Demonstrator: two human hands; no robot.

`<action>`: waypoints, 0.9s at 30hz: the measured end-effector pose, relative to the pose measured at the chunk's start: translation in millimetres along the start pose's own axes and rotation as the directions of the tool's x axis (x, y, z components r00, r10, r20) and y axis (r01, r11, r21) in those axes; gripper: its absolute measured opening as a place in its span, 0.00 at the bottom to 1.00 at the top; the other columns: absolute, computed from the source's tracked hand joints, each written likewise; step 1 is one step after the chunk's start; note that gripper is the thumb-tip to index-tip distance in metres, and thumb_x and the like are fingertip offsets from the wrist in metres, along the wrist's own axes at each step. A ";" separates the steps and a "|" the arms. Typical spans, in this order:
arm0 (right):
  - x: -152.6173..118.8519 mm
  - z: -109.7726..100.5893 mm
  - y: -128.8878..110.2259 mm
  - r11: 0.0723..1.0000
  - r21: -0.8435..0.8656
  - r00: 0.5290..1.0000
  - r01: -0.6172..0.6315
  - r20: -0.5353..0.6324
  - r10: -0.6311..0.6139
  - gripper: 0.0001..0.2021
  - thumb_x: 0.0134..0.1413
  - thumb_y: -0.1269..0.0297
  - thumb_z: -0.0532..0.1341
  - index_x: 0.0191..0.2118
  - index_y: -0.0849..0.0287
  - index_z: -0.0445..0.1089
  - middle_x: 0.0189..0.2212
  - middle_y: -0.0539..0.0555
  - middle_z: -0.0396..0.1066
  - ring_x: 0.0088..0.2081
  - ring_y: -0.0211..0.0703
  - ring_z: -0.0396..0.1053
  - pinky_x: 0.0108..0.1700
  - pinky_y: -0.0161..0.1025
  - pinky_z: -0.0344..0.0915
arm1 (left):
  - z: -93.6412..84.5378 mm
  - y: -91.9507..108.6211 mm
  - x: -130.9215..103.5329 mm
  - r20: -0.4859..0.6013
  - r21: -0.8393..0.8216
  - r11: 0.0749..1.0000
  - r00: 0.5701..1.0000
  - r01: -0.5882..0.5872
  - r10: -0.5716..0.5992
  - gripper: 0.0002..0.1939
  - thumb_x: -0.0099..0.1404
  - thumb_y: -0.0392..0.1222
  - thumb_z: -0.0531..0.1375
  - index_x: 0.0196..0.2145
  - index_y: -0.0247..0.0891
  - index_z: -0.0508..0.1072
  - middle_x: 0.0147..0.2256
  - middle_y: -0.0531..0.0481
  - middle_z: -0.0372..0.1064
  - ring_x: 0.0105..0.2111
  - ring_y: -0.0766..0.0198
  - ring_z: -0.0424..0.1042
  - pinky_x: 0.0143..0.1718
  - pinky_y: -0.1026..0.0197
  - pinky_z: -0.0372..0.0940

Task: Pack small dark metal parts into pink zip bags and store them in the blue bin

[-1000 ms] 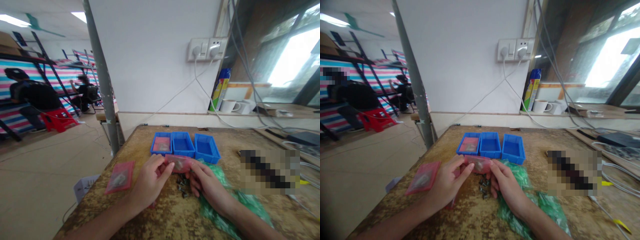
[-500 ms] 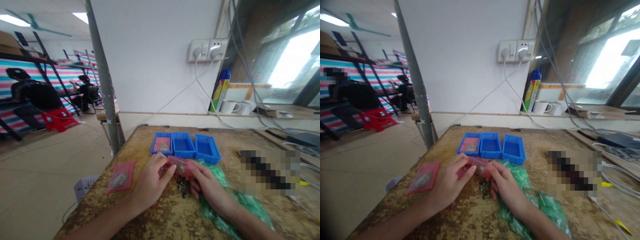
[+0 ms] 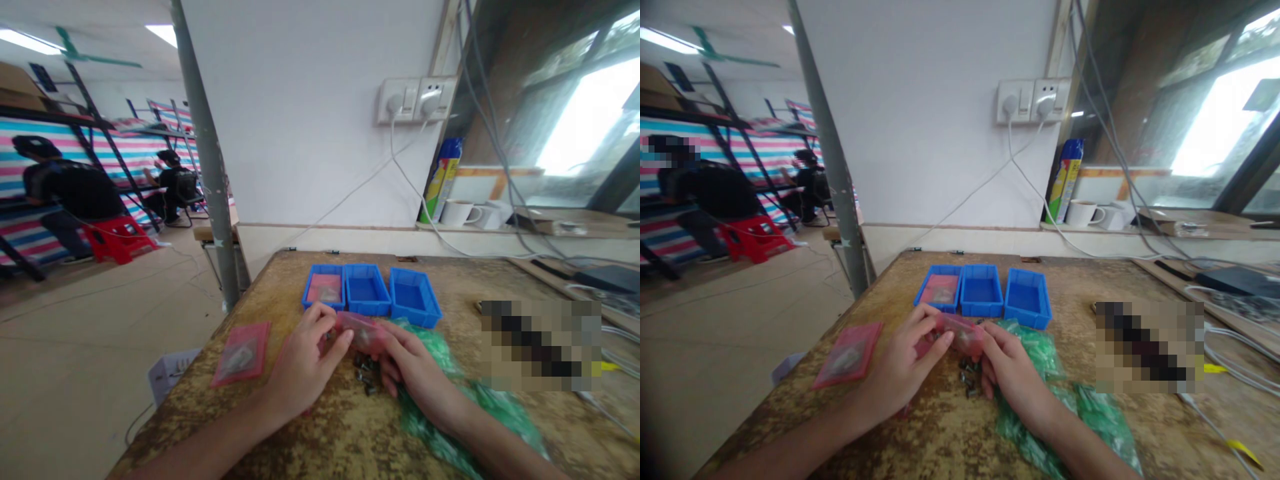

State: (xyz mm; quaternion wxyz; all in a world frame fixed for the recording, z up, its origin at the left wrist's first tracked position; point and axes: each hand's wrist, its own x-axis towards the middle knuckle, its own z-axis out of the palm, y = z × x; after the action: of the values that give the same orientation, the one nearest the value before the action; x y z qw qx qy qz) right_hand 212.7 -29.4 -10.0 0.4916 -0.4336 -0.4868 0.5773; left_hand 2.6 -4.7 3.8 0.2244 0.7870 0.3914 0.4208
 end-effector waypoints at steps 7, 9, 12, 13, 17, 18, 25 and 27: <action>0.7 -2.3 5.1 1.000 0.007 1.000 -0.007 -0.029 0.007 0.34 0.59 0.25 0.64 0.30 0.57 0.71 0.15 0.40 0.55 0.15 0.32 0.52 0.17 0.31 0.56 | -0.6 0.2 2.0 -0.042 0.012 1.000 0.999 -0.021 0.021 0.14 0.81 0.47 0.60 0.35 0.42 0.72 0.42 0.48 0.72 0.44 0.56 0.74 0.47 0.58 0.67; 0.8 -2.8 5.8 1.000 0.012 1.000 -0.005 -0.029 0.006 0.34 0.61 0.25 0.62 0.29 0.57 0.70 0.14 0.40 0.55 0.14 0.32 0.53 0.18 0.32 0.57 | -0.8 1.3 2.4 -0.045 0.008 1.000 0.999 -0.024 0.025 0.15 0.80 0.47 0.60 0.34 0.42 0.72 0.42 0.49 0.73 0.43 0.57 0.75 0.47 0.58 0.67; 0.5 -2.9 5.8 1.000 0.008 1.000 -0.013 -0.014 0.014 0.35 0.63 0.25 0.61 0.29 0.57 0.70 0.13 0.41 0.55 0.14 0.33 0.55 0.18 0.32 0.57 | -1.0 2.6 2.9 -0.049 0.013 1.000 0.998 -0.026 0.027 0.16 0.80 0.48 0.59 0.33 0.42 0.72 0.40 0.49 0.72 0.41 0.57 0.74 0.46 0.59 0.67; 0.3 -2.9 5.7 1.000 0.008 1.000 -0.014 -0.015 0.014 0.35 0.62 0.25 0.61 0.29 0.57 0.70 0.13 0.41 0.55 0.14 0.33 0.55 0.18 0.32 0.57 | -1.0 2.7 2.9 -0.049 0.017 1.000 0.998 -0.026 0.027 0.16 0.80 0.48 0.59 0.33 0.42 0.71 0.39 0.50 0.72 0.40 0.58 0.74 0.45 0.59 0.67; -0.2 -3.5 6.0 1.000 0.011 1.000 -0.008 -0.026 0.009 0.34 0.61 0.25 0.62 0.30 0.57 0.71 0.14 0.41 0.56 0.14 0.33 0.55 0.19 0.32 0.57 | -1.1 1.7 2.5 -0.055 0.024 0.999 0.998 -0.037 0.038 0.17 0.80 0.48 0.60 0.32 0.42 0.70 0.36 0.51 0.71 0.37 0.58 0.72 0.42 0.60 0.65; -0.1 -3.8 6.4 1.000 0.016 1.000 -0.010 -0.020 0.010 0.34 0.62 0.25 0.62 0.30 0.57 0.71 0.14 0.41 0.56 0.14 0.33 0.55 0.19 0.32 0.57 | -1.2 1.5 2.5 -0.058 0.022 0.999 0.998 -0.038 0.040 0.17 0.80 0.48 0.60 0.32 0.42 0.70 0.36 0.51 0.71 0.38 0.58 0.72 0.42 0.60 0.65; 0.9 -3.2 5.9 0.998 0.058 1.000 0.012 0.001 -0.012 0.31 0.67 0.30 0.62 0.32 0.58 0.72 0.21 0.44 0.63 0.16 0.31 0.53 0.18 0.31 0.58 | -0.5 0.9 2.7 -0.054 -0.025 0.999 0.998 0.030 -0.031 0.18 0.81 0.51 0.58 0.33 0.41 0.70 0.35 0.52 0.72 0.36 0.59 0.72 0.40 0.60 0.64; -0.1 -1.6 3.5 0.999 0.053 1.000 0.015 0.000 -0.015 0.30 0.63 0.31 0.66 0.32 0.58 0.72 0.24 0.45 0.65 0.17 0.31 0.51 0.18 0.31 0.58 | 1.0 -1.0 2.1 -0.047 -0.049 0.995 0.995 0.083 -0.085 0.18 0.81 0.53 0.58 0.33 0.41 0.70 0.33 0.52 0.72 0.34 0.59 0.71 0.37 0.60 0.63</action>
State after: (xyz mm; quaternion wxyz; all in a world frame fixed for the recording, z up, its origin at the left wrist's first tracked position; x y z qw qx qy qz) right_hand 213.8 -29.5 -13.6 0.5071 -0.4169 -0.4747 0.5863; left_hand 3.7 -2.5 3.6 0.2505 0.7540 0.4195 0.4391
